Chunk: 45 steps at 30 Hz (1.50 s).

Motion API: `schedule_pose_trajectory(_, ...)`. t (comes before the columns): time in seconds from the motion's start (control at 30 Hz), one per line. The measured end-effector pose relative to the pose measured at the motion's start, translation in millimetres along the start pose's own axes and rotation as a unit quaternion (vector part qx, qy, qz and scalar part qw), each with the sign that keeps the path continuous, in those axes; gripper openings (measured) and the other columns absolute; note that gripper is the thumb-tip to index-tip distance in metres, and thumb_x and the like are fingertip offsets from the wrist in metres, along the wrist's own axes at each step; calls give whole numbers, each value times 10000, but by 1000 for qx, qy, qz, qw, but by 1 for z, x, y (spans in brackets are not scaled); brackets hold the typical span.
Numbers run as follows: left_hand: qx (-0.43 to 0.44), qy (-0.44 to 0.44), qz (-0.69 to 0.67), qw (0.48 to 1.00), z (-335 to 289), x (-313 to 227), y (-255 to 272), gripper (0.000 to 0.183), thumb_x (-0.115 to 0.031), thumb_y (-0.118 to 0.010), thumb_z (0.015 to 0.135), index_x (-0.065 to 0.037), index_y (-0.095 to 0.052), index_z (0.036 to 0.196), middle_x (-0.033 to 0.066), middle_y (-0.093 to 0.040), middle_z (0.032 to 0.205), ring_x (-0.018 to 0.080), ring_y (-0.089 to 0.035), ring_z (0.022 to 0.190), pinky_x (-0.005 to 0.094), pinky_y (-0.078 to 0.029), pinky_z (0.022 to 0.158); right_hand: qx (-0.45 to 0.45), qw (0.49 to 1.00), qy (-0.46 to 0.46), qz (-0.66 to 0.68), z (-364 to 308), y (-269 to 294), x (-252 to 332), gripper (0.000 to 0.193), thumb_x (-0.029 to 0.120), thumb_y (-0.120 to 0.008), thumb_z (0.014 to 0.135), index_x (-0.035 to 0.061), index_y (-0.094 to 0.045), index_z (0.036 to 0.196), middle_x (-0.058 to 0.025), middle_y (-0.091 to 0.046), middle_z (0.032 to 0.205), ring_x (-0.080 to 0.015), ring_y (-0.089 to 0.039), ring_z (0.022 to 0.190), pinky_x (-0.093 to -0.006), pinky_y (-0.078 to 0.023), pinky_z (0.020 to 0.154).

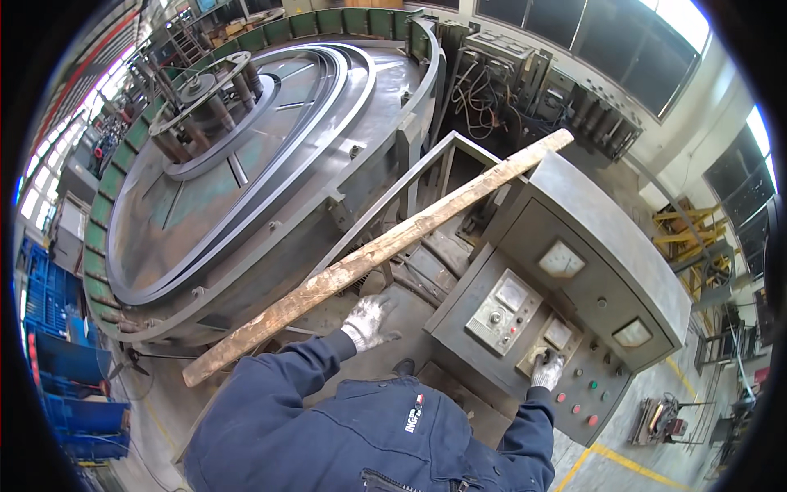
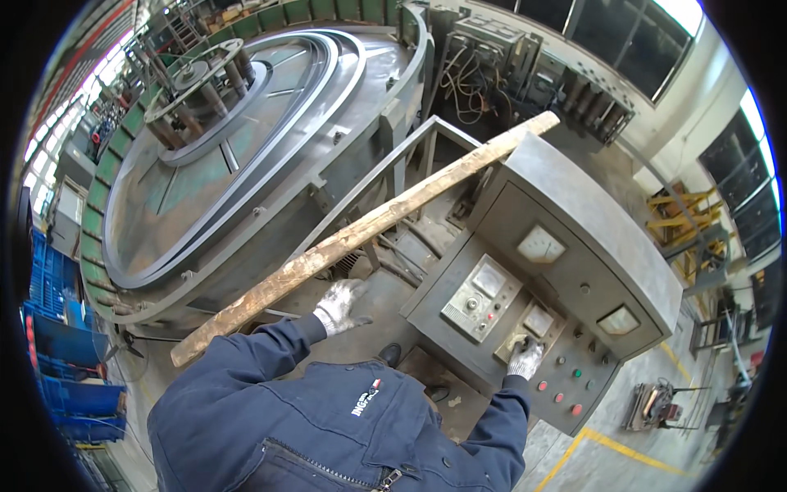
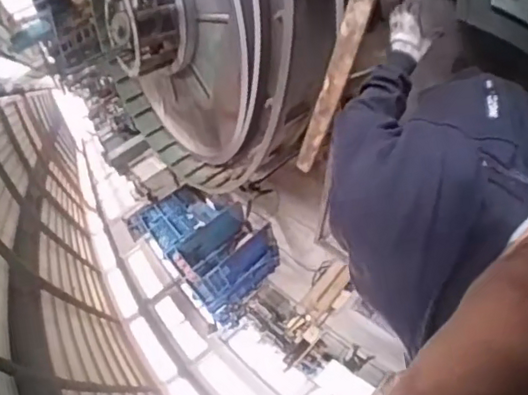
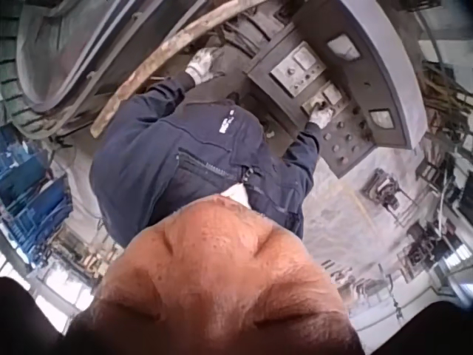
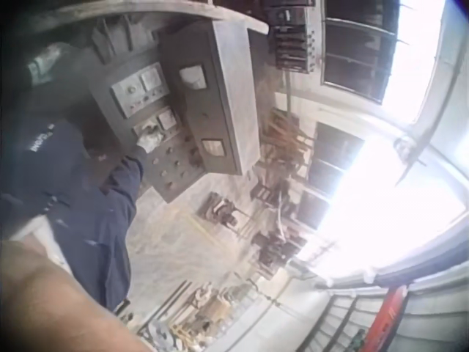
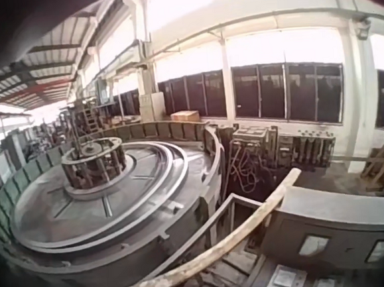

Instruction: Operating a large industrial machine by using a control panel and making manual adjustments to the machine's components.

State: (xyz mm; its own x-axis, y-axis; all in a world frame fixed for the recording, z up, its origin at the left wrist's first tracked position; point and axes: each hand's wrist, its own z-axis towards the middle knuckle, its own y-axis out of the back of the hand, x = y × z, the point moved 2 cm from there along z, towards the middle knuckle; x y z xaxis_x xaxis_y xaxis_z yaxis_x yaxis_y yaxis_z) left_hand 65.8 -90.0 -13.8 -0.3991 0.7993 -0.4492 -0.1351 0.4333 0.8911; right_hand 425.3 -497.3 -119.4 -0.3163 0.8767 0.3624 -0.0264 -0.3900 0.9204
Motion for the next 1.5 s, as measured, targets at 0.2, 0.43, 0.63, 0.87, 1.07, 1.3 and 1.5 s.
schedule_pose_trajectory(0.2, -67, 22, 23, 997, 1, 25, 22, 877, -538, -816, 818, -71, -497, 1489, 235, -534, 1433, 446, -498, 1325, 541, -392, 1143, -4, 998, -51, -43, 2, 2, 10, 358, 311, -775, 879, 27, -732, 1092, -233, -731, 1084, -419, -693, 1042, -497, -551, 927)
schedule_pose_trajectory(0.43, -43, -1, 7, 999, 0, 22, 11, 902, -563, -805, 820, -57, -493, 1498, 240, -531, 1441, 448, -489, 1350, 535, -377, 1167, -27, 999, -21, -22, 0, -1, 4, 348, 293, -758, 890, 24, -718, 1107, -239, -728, 1076, -433, -689, 1027, -514, -548, 914)
schedule_pose_trajectory(0.63, -26, -5, -2, 1000, 2, 18, 14, 920, -567, -797, 824, -43, -481, 1511, 245, -527, 1450, 452, -490, 1351, 533, -378, 1168, -5, 999, -38, -8, 1, -3, 1, 332, 259, -741, 902, 19, -727, 1131, -255, -726, 1106, -429, -692, 1047, -497, -549, 952)
schedule_pose_trajectory(0.87, -2, -6, -2, 1000, -1, 12, 20, 910, -530, -808, 818, -32, -478, 1504, 247, -543, 1439, 444, -509, 1338, 521, -399, 1152, -21, 999, -25, -7, -1, -1, 6, 299, 215, -734, 885, 19, -729, 1111, -255, -726, 1062, -427, -693, 1025, -504, -549, 929)
schedule_pose_trajectory(1.07, -9, -8, 8, 1000, -5, 18, 21, 895, -502, -829, 803, -19, -495, 1479, 254, -545, 1443, 436, -516, 1342, 513, -403, 1151, -24, 999, 44, 10, 2, -5, 16, 206, 122, -699, 871, 18, -745, 1043, -248, -727, 1019, -424, -682, 1004, -501, -541, 920)
schedule_pose_trajectory(1.3, -21, -34, -37, 999, 28, -20, 30, 723, -342, -888, 755, -38, -624, 1356, 248, -667, 1253, 424, -619, 1197, 486, -487, 1057, -22, 995, 52, 80, 7, -27, -19, 270, 68, -524, 935, 11, -740, 1087, -243, -724, 1077, -424, -676, 1037, -496, -543, 934)
schedule_pose_trajectory(1.5, -29, -131, -79, 988, 41, -77, -32, 810, -303, -901, 781, 5, -538, 1436, 240, -597, 1399, 418, -555, 1316, 494, -445, 1134, 23, 993, 44, 107, -19, 27, 27, 367, 134, -532, 1004, 59, -603, 1356, -214, -650, 1213, -399, -632, 1122, -472, -516, 994)
